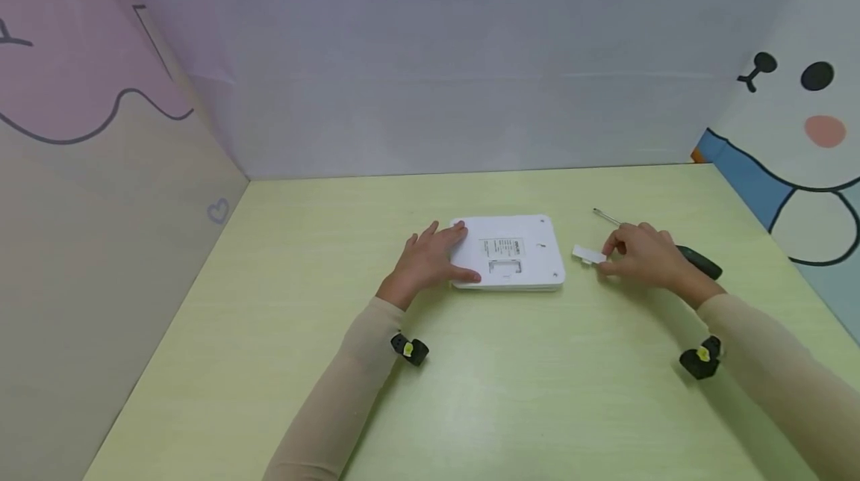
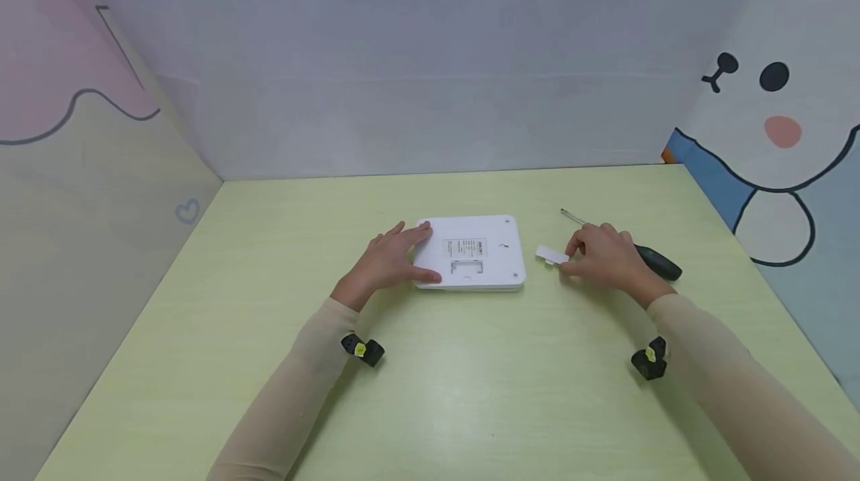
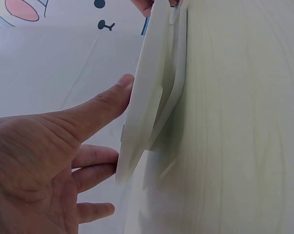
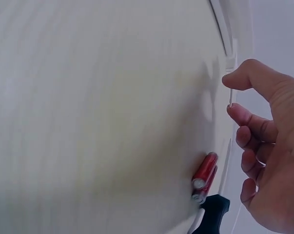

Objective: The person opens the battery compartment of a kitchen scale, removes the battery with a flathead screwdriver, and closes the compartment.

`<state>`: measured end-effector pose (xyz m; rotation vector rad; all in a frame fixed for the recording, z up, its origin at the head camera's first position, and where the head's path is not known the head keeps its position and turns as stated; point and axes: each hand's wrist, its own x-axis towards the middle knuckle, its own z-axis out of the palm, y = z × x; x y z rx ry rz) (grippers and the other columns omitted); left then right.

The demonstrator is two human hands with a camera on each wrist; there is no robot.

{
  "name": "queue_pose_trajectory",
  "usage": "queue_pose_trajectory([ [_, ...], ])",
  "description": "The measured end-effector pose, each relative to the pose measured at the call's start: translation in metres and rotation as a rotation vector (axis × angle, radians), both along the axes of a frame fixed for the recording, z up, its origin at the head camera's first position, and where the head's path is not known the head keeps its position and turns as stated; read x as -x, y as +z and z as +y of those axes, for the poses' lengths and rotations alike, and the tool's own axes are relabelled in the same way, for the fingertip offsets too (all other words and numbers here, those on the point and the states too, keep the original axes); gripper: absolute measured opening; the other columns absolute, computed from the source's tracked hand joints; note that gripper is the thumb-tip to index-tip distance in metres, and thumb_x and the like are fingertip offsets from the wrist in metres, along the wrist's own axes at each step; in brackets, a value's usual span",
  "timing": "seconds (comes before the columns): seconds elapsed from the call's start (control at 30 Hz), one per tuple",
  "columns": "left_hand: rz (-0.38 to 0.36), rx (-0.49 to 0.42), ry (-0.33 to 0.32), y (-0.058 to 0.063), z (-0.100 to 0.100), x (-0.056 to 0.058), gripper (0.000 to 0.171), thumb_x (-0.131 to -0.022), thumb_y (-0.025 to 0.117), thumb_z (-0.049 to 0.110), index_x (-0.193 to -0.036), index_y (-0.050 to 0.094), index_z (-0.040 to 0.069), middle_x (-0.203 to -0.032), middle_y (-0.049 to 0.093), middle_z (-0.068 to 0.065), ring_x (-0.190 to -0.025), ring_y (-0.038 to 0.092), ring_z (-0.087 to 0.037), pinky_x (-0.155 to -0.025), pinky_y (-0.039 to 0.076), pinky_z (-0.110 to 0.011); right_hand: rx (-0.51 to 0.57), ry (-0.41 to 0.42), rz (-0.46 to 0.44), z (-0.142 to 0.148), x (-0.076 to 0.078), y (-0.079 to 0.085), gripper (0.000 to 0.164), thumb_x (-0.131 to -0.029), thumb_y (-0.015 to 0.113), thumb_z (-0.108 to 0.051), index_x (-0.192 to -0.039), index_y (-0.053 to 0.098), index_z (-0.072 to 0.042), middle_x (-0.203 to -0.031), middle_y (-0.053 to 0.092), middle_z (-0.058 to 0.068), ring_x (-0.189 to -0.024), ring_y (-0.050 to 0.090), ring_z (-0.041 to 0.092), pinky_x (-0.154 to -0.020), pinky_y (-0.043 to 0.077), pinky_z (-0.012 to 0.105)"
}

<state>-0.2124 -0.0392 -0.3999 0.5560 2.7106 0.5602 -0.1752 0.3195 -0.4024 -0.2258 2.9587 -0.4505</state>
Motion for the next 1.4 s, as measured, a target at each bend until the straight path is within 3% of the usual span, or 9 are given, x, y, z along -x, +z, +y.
queue_pose_trajectory([
  [0.17, 0.001, 0.009, -0.002, 0.0, -0.001, 0.0, 0.096, -0.076, 0.079, 0.054, -0.154, 0.032, 0.024, -0.161, 0.026, 0.011, -0.152, 0.013, -0.029, -0.121, 0.011, -0.057, 0.05, -0.006, 0.022, -0.015, 0.005, 0.014, 0.029, -0.079, 0.073, -0.033, -0.094, 0.07, -0.008, -0.084, 0.053, 0.004, -0.08, 0.044, 0.024, -0.066, 0.027, 0.035],
  [0.43, 0.006, 0.014, -0.003, 0.0, -0.002, -0.001, 0.097, -0.076, 0.078, 0.054, -0.155, 0.03, 0.024, -0.161, 0.026, 0.01, -0.152, 0.013, -0.029, -0.121, 0.012, -0.057, 0.087, 0.086, 0.018, -0.055, 0.011, 0.031, 0.023, -0.079, 0.071, -0.027, -0.093, 0.069, -0.009, -0.092, 0.059, 0.009, -0.087, 0.047, 0.026, -0.073, 0.031, 0.04],
  [0.83, -0.004, 0.03, 0.0, -0.001, -0.003, 0.001, 0.098, -0.076, 0.078, 0.055, -0.155, 0.029, 0.024, -0.161, 0.025, 0.01, -0.152, 0.012, -0.028, -0.121, 0.011, -0.057, 0.014, 0.212, 0.012, -0.115, 0.006, 0.029, 0.017, -0.075, 0.074, -0.029, -0.085, 0.068, -0.016, -0.082, 0.053, 0.0, -0.082, 0.045, 0.021, -0.069, 0.026, 0.035],
  [1.4, 0.003, 0.044, -0.006, -0.002, -0.002, 0.001, 0.098, -0.076, 0.077, 0.057, -0.155, 0.029, 0.024, -0.162, 0.025, 0.01, -0.152, 0.013, -0.029, -0.12, 0.012, -0.057, -0.011, 0.219, 0.042, -0.126, 0.003, 0.025, 0.015, -0.075, 0.073, -0.029, -0.084, 0.069, -0.018, -0.082, 0.055, -0.001, -0.084, 0.047, 0.021, -0.072, 0.029, 0.037],
])
